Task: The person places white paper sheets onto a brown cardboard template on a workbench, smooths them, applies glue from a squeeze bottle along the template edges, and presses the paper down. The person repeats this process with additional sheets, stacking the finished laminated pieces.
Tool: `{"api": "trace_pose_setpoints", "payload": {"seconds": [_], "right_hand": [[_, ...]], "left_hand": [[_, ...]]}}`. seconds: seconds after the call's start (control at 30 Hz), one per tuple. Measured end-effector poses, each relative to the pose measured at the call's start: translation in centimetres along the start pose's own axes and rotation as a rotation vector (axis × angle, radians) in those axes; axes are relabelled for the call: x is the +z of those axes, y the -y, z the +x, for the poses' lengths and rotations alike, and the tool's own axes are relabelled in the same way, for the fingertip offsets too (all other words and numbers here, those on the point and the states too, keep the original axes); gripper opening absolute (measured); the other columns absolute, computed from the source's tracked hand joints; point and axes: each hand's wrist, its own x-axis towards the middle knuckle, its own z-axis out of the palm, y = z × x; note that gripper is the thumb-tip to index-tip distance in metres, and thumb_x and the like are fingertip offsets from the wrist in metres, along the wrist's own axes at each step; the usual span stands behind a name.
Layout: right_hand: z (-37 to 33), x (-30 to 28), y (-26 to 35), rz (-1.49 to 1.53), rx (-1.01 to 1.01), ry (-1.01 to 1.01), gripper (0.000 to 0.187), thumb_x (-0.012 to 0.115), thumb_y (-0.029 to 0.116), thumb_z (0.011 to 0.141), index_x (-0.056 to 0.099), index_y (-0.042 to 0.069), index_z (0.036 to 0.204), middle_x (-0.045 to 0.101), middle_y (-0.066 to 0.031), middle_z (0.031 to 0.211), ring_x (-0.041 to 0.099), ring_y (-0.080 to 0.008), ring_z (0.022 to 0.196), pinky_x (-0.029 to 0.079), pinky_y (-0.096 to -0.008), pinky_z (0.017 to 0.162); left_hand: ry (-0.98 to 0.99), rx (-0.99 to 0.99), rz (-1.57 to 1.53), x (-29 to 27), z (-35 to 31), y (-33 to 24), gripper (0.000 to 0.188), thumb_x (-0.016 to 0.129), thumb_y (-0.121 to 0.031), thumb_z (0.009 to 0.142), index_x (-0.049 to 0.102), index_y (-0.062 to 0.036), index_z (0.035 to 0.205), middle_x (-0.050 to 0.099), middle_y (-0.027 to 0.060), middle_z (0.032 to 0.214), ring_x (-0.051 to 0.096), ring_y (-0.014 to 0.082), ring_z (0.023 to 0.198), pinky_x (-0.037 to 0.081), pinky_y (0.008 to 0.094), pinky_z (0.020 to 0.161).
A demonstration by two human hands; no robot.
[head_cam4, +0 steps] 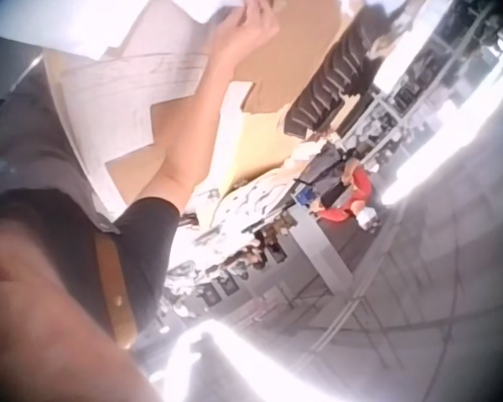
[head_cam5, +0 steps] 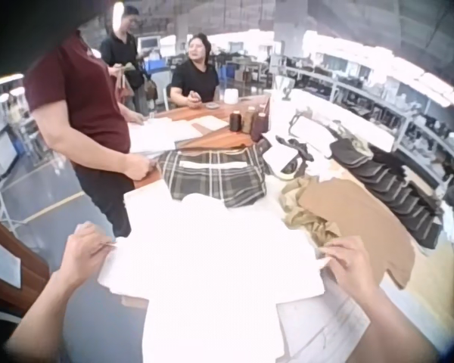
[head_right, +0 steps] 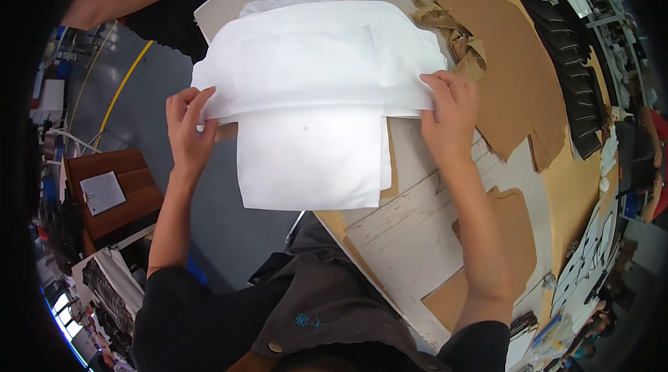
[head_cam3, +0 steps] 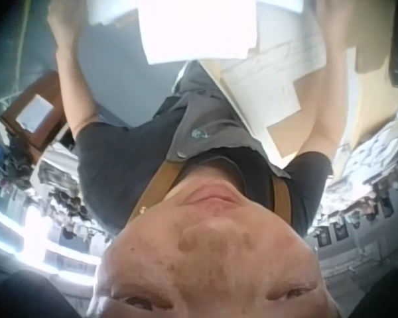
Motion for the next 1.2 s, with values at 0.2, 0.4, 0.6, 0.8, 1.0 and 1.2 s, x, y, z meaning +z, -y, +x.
{"api": "trace_pose_setpoints", "payload": {"seconds": [0.2,0.4,0.6,0.8,1.0,1.2], "right_hand": [[-1.0,-1.4,-2.2,0.068,0.111,0.010,0.044,0.066,-0.008,0.071,0.073,0.010,0.111,0.064,-0.0058,0.112,0.055,-0.0274,0.105,0.046,-0.0370,0.093],[1.9,-2.9,-4.9,0.093,0.073,0.045,0.027,0.064,-0.001,0.087,0.074,0.007,0.110,0.066,-0.0072,0.108,0.056,-0.0254,0.104,0.048,-0.0343,0.089],[5.0,-3.7,-1.6,0.603,0.473,0.372,0.024,0.067,0.013,0.091,0.072,0.007,0.114,0.066,-0.0088,0.104,0.060,-0.0231,0.098,0.049,-0.0319,0.086],[4.8,-3.9,-0.7,0.281,0.262,0.437,0.034,0.079,0.019,0.080,0.071,0.004,0.109,0.060,-0.0085,0.090,0.056,-0.0204,0.085,0.047,-0.0318,0.077],[7.0,-4.1,-2.6,0.387,0.316,0.518,0.021,0.078,0.013,0.076,0.066,0.000,0.087,0.056,-0.0086,0.084,0.054,-0.0216,0.078,0.046,-0.0343,0.072],[14.4,-2.6,-6.4,0.379,0.221,0.339,0.019,0.078,0.013,0.078,0.067,0.000,0.085,0.061,-0.0050,0.084,0.057,-0.0147,0.077,0.046,-0.0296,0.069]], "left_hand": [[0.010,-0.001,0.067,-1.6,-0.5,2.1,0.047,0.071,0.012,0.066,0.070,-0.0079,0.109,0.061,0.0082,0.107,0.056,0.0269,0.104,0.048,0.0368,0.084],[0.033,0.050,0.005,-2.5,3.9,5.2,0.024,0.071,0.008,0.077,0.069,-0.0027,0.098,0.067,0.0088,0.095,0.062,0.0255,0.092,0.049,0.0345,0.085],[0.163,-0.096,-0.207,-3.3,9.3,4.9,0.017,0.070,0.002,0.081,0.070,0.0006,0.098,0.067,0.0110,0.090,0.063,0.0248,0.083,0.051,0.0328,0.079],[0.238,-0.146,-0.210,-3.6,8.8,5.8,0.014,0.070,0.001,0.082,0.070,0.0009,0.096,0.068,0.0086,0.088,0.061,0.0203,0.082,0.049,0.0313,0.075],[0.276,-0.186,-0.235,-3.7,10.2,7.3,0.015,0.071,-0.003,0.084,0.071,0.0005,0.099,0.069,0.0079,0.088,0.060,0.0171,0.077,0.048,0.0302,0.070],[0.044,-0.023,-0.116,-2.9,18.1,8.0,0.013,0.071,-0.002,0.081,0.070,0.0014,0.094,0.069,0.0157,0.090,0.065,0.0310,0.076,0.051,0.0372,0.069]]}}
